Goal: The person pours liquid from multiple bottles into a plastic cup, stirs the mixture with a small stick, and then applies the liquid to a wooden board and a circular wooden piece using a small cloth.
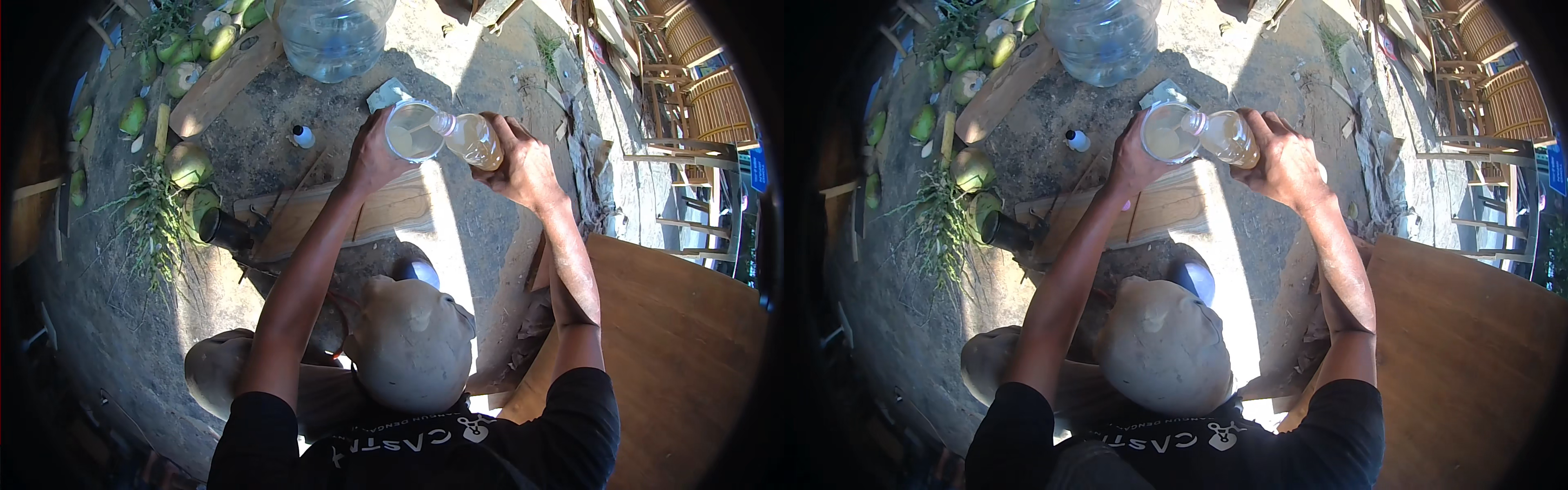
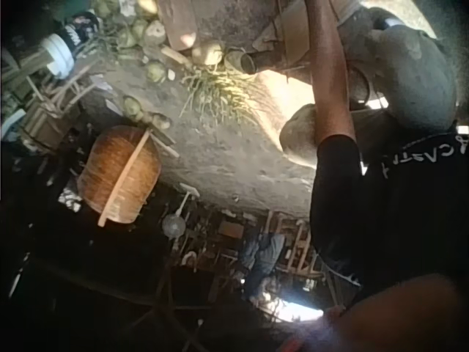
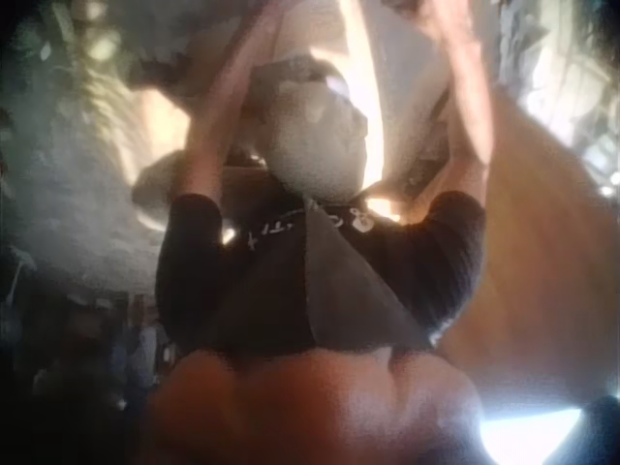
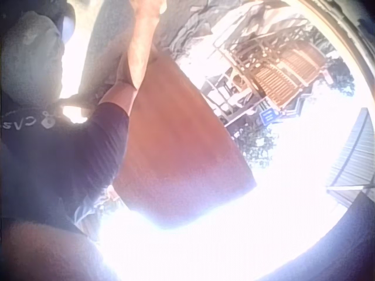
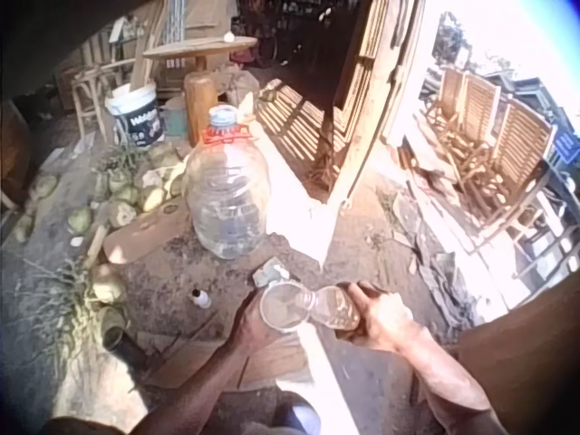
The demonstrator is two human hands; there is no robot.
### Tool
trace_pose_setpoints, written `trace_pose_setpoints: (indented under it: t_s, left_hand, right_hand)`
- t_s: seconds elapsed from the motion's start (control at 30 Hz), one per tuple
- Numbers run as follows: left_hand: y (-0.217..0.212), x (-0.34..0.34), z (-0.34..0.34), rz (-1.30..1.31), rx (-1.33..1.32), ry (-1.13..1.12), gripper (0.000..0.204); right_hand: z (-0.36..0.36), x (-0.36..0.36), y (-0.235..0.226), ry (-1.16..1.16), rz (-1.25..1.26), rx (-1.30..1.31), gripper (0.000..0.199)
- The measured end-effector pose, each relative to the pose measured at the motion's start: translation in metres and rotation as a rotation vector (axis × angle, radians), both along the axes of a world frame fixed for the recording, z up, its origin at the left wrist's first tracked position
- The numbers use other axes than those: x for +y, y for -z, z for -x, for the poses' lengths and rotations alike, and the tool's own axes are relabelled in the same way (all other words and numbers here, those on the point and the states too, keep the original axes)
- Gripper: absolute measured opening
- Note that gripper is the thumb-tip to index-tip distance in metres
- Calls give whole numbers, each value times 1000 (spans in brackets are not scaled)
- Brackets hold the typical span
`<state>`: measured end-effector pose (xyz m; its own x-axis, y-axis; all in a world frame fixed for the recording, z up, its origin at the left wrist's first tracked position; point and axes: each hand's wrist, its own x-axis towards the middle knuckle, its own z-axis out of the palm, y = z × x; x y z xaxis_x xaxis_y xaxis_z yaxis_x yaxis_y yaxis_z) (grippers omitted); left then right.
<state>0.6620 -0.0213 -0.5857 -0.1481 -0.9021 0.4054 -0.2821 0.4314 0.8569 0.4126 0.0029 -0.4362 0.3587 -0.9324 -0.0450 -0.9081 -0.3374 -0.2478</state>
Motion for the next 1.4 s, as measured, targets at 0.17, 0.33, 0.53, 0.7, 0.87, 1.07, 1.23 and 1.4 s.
trace_pose_setpoints:
  t_s: [0.17, 0.33, 0.53, 0.7, 0.87, 1.07, 1.23, 1.4]
  left_hand:
    - [-20, -8, -8, -38, -16, 71, 84]
    - [-45, -32, -23, -165, 144, 147, 80]
    - [-139, -94, -63, -178, 418, 243, 71]
    - [-266, -96, -89, -110, 423, 237, 53]
    - [-347, -136, -170, -45, -21, 216, 45]
    - [-359, -109, -224, 263, -42, -86, 41]
    - [-306, -37, -289, 322, -143, -300, 42]
    - [-236, 100, -346, 184, -94, -609, 62]
  right_hand:
    - [0, 2, 4, 30, -29, -161, 79]
    - [7, 5, 1, 92, -40, -468, 73]
    - [8, 13, 5, 202, 53, -752, 73]
    - [1, 22, 13, 252, 86, -882, 69]
    - [-25, 25, 13, 234, 84, -954, 64]
    - [-76, 24, 14, 115, -13, -1029, 66]
    - [-167, 14, -1, -15, -190, -1187, 74]
    - [-308, -6, 31, -263, -244, -1153, 83]
